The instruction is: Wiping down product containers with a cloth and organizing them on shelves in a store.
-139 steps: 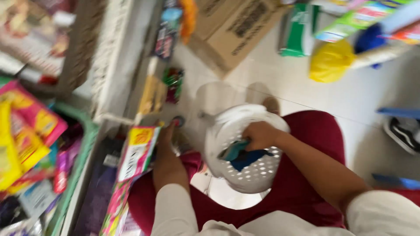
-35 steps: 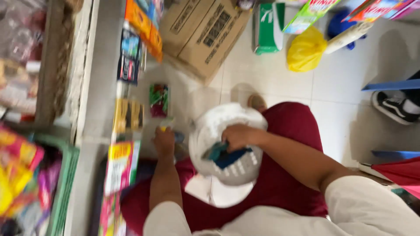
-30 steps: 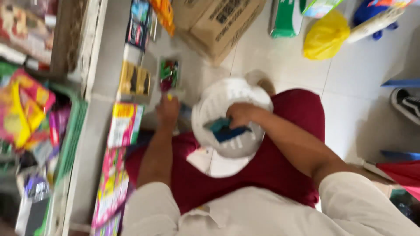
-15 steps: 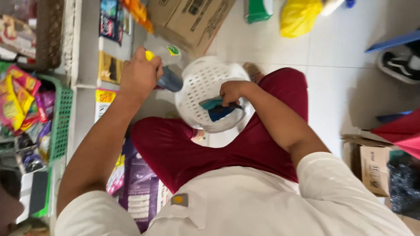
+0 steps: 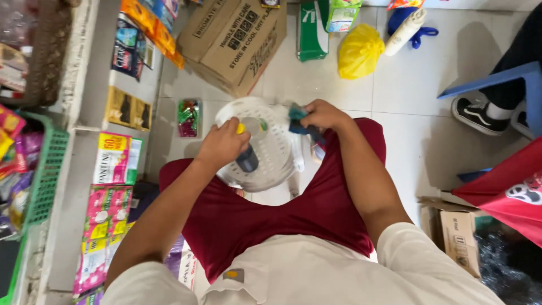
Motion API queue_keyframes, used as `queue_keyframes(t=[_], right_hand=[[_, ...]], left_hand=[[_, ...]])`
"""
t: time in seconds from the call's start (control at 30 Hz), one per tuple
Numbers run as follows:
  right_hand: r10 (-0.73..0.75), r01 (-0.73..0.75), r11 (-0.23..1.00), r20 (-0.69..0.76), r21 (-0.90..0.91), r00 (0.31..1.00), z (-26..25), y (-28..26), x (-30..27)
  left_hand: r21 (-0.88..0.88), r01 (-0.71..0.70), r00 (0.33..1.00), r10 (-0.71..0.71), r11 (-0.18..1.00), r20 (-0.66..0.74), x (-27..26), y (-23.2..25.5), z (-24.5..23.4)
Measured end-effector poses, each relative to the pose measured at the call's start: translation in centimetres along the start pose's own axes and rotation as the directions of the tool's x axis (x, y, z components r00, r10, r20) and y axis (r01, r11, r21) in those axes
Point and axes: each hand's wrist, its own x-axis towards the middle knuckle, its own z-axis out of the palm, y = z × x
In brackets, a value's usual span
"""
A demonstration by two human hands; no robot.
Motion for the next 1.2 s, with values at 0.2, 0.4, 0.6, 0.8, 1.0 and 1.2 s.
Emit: queue_keyframes(t=[0.2, 0.4, 0.6, 0.8, 1.0, 1.2], right_hand=[[-0.246, 0.248, 0.969, -0.089, 0.012, 0.965, 1.1, -1.9, -1.0], [-0.451, 0.459, 0.888, -0.206, -0.011, 0.868, 3.0, -1.6, 0.2], [-0.514, 0.529, 0.848, -0.201, 0.024, 0.834, 4.7, -2.9, -0.7], [-0.553, 0.559, 0.829, -0.177, -0.018, 0.814, 5.6, -2.2, 0.4], [-0.531, 0.531, 0.846, -0.169, -0.048, 0.830, 6.1, -1.6, 0.9], [-0.523, 0.522, 0.851, -0.176, -0.054, 0.834, 5.8, -2.3, 0.2]], left_hand=[[0.109, 0.016, 0.998, -0.009, 0.994, -0.068, -0.6, 1.2, -1.8], [0.051, 0.134, 0.988, -0.137, 0.990, 0.073, -0.4, 1.5, -1.7], [-0.013, 0.194, 0.979, -0.193, 0.981, 0.073, 0.5, 2.4, -4.0], [-0.058, 0.246, 0.968, -0.242, 0.967, 0.066, 0.7, 3.3, -5.6], [-0.084, 0.227, 0.974, -0.225, 0.970, 0.042, 0.8, 3.9, -6.2], [-0.090, 0.287, 0.954, -0.275, 0.954, 0.121, 0.6, 3.3, -6.2]])
